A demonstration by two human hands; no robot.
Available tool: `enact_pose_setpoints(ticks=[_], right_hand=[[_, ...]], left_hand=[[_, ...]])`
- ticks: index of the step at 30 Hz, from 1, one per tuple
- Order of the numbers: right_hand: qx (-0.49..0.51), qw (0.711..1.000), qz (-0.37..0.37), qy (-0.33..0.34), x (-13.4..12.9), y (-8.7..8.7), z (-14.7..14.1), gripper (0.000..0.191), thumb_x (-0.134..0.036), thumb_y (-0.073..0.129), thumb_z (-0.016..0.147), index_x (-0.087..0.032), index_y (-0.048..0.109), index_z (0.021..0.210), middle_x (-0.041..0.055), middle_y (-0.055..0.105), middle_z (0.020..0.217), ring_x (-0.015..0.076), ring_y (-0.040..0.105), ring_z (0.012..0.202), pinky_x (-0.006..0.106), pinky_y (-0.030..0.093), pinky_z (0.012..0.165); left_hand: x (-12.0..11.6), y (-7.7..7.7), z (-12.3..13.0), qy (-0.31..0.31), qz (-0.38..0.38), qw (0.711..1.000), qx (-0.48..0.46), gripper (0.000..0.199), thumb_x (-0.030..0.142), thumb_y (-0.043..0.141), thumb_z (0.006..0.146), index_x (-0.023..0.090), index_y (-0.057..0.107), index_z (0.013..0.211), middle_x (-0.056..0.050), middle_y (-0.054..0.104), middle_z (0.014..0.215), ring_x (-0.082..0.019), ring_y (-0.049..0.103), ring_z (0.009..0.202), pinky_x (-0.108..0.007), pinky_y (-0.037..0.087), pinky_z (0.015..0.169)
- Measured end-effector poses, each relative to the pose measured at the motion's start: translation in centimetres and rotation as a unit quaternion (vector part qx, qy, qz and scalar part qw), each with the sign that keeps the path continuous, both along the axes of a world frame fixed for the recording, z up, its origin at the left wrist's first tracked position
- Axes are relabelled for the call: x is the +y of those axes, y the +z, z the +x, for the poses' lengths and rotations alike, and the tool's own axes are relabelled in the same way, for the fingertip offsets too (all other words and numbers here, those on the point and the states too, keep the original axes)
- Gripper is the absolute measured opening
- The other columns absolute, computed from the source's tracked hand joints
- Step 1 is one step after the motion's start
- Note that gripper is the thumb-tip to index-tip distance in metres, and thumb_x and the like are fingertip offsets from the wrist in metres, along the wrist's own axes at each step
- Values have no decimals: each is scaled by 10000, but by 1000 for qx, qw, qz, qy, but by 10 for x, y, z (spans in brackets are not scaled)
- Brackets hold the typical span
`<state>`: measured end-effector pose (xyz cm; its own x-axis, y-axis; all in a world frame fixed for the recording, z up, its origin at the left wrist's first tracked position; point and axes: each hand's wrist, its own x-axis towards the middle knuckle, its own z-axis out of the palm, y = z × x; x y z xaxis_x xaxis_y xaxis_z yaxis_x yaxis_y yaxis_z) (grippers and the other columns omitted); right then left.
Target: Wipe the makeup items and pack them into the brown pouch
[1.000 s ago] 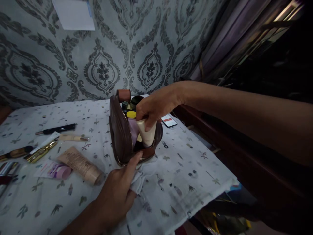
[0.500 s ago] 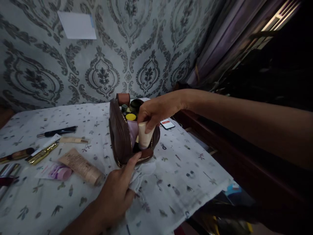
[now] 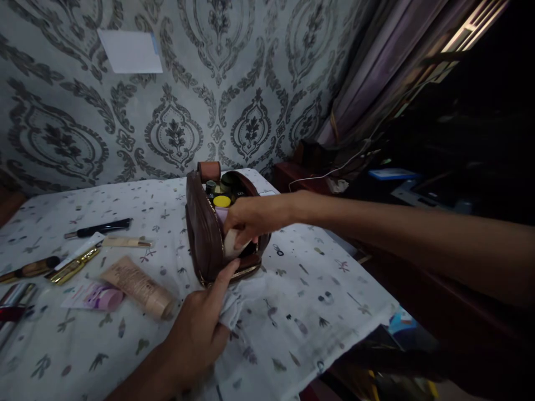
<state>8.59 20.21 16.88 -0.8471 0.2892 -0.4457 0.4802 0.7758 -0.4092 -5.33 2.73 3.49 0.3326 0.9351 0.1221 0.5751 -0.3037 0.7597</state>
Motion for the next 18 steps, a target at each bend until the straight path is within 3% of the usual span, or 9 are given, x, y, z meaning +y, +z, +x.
enact_pose_setpoints(ticks=[2,4,11,18], right_hand=[[-10,997,79,21,-12,2,-1,175,-132,722,775,-107,734,947,-40,575,608,95,488,575,220,320,544],[-8,993,110,28,-18,4,-1,198,-119,720,778,-112,726,976,-45,555,610,97,473,581,227,298,551],[2,995,97,31,-9,8,7,52,-47,684,762,-89,698,790,-60,537,606,75,446,575,222,311,584],[65,995,82,5,-6,10,22,81,-64,663,784,-98,711,839,-24,663,698,84,530,623,211,355,618]], left_hand=[[0,0,-1,3,4,1000,-3,921,54,425,680,259,217,1554,-82,689,1245,-261,690,971,-381,547,818],[0,0,-1,3,12,1000,-12,876,64,424,723,261,220,1551,-88,649,1322,-257,680,1025,-384,540,857],[-2,1,0,18,2,1000,-6,809,110,431,788,245,214,1555,-108,624,1346,-268,666,1054,-405,522,895],[-4,7,2,34,-11,999,-3,808,133,437,809,235,162,1561,-65,708,1064,-246,681,896,-342,527,802]])
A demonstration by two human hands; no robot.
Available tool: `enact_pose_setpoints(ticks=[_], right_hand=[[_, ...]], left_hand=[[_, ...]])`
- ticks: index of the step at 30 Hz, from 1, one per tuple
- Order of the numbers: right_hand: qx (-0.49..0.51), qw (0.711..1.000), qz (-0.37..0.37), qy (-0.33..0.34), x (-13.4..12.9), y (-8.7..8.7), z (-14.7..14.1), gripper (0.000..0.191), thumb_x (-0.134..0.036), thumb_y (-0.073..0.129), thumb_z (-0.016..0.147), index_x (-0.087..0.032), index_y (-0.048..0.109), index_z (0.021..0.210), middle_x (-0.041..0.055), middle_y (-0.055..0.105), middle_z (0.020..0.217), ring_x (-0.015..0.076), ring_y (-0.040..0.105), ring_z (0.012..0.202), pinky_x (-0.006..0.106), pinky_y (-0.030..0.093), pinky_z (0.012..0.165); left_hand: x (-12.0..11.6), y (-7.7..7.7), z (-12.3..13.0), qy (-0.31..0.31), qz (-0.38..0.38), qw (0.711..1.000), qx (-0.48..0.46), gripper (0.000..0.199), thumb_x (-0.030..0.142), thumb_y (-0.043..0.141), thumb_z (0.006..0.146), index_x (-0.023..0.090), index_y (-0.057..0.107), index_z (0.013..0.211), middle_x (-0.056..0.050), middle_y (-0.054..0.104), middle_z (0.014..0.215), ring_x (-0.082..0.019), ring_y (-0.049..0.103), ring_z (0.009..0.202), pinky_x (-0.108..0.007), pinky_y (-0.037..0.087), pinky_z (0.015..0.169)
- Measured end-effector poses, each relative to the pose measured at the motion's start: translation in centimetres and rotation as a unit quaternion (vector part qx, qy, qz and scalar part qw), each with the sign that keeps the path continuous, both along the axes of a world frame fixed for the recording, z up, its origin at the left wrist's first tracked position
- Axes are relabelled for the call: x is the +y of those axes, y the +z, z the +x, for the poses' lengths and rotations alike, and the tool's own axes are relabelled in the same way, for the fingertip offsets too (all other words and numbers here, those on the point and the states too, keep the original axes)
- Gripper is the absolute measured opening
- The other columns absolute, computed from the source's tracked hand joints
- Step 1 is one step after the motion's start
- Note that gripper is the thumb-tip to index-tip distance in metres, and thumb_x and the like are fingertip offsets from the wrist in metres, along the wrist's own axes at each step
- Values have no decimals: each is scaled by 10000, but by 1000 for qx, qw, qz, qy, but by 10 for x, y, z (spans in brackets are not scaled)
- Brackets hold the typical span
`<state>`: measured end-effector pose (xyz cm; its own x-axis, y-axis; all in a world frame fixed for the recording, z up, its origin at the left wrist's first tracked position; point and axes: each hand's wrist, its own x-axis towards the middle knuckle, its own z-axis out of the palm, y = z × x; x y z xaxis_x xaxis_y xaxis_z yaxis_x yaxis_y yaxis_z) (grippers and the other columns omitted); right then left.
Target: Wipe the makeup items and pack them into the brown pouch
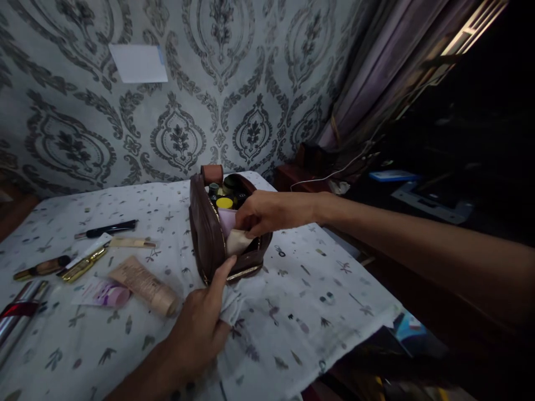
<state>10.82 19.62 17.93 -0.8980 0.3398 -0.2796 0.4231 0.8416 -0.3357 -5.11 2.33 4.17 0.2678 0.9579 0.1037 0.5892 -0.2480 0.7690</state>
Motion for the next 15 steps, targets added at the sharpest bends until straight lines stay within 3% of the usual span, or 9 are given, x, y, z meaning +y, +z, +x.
enact_pose_setpoints(ticks=[3,9,15], right_hand=[[36,998,25,-38,2,0,10,70,-177,697,800,-119,694,839,1,688,736,112,581,657,218,382,618],[73,987,108,-91,1,-13,18,605,-360,785,743,-159,568,1270,59,719,973,177,648,798,236,431,647],[25,989,131,-69,-8,-9,8,434,-275,683,856,-139,635,1265,74,719,985,186,649,868,235,396,667]], left_hand=[[-1,2,-2,11,5,1000,3,796,139,436,808,218,172,1555,-58,698,982,-242,670,838,-326,518,752],[-5,2,-8,46,18,999,8,788,151,438,810,224,166,1546,-47,676,943,-239,629,768,-327,476,699],[-9,-5,-12,40,4,999,6,811,144,449,783,203,156,1536,-75,679,1022,-251,639,807,-357,476,742]])
